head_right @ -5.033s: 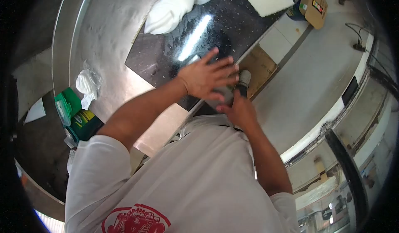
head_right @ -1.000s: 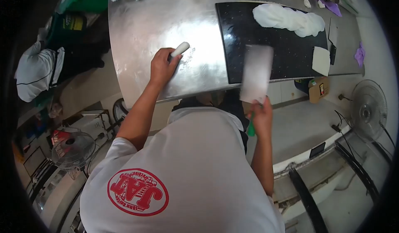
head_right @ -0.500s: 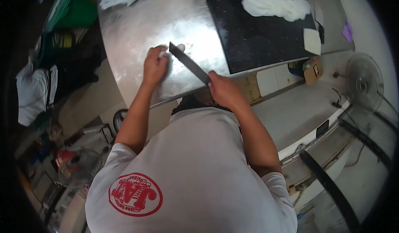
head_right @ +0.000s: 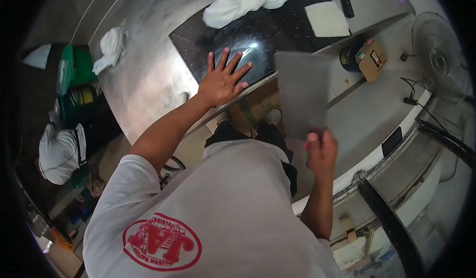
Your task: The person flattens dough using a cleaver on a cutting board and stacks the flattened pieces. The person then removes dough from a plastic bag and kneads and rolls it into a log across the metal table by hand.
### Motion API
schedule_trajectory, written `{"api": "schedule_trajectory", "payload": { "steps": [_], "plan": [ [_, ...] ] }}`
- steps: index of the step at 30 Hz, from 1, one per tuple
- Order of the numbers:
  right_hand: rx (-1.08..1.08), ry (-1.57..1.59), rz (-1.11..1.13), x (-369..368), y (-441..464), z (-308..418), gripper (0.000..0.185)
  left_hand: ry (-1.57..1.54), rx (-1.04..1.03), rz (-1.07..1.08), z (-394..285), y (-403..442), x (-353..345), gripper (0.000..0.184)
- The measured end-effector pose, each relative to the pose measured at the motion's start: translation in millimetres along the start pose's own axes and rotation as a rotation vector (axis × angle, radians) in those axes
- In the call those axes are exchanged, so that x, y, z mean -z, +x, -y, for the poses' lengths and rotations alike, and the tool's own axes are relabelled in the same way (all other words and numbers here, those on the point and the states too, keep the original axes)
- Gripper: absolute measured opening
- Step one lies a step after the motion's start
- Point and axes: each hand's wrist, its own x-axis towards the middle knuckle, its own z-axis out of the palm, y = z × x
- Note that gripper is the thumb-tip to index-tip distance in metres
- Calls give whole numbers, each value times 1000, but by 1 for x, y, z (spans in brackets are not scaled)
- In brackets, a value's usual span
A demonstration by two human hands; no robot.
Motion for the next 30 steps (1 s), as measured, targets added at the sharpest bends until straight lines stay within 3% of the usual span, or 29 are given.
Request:
{"api": "schedule_trajectory", "payload": {
  "steps": [3, 5, 7, 8, 10, 13, 15, 16, 18, 19, 21, 25, 27, 30],
  "plan": [
    [37, 269, -283, 3, 73, 17, 35, 30, -80, 67, -7, 37, 7, 67],
    [-24, 294, -341, -7, 147, -11, 35, 26, -121, 79, -10, 46, 6, 69],
    [-267, 504, -209, -23, 212, -52, 30, 45, -164, 61, -10, 54, 6, 69],
    [-503, 540, -201, -30, 227, -53, 27, 55, -180, 66, -11, 53, 7, 69],
    [-557, 517, -198, -31, 228, -57, 24, -19, -159, 36, -8, 58, 6, 70],
    [-547, 334, -120, -44, 182, -42, 22, -145, -166, 14, -3, 57, 7, 74],
    [-503, 77, 145, -59, 132, -39, 21, -256, -160, -40, -1, 56, 18, 77],
    [-515, -23, 284, -73, 107, -31, 29, -150, -226, -43, -1, 52, 30, 74],
    [50, -194, 522, -110, 62, -65, 37, -169, -478, 75, 13, 40, 8, 73],
    [22, -182, 519, -123, 55, -66, 37, -112, -510, 99, 15, 31, 8, 71],
    [-247, -148, 544, -142, 61, -61, 44, -129, -552, 105, 19, 51, 5, 71],
    [-286, -184, 587, -114, 121, -33, 43, -50, -578, 34, 24, 101, 6, 70],
    [-434, -244, 609, -107, 153, -13, 42, -27, -564, -35, 30, 128, 14, 69],
    [-247, -156, 452, -114, 119, -24, 42, 2, -571, -80, 20, 123, 14, 67]
  ]
}}
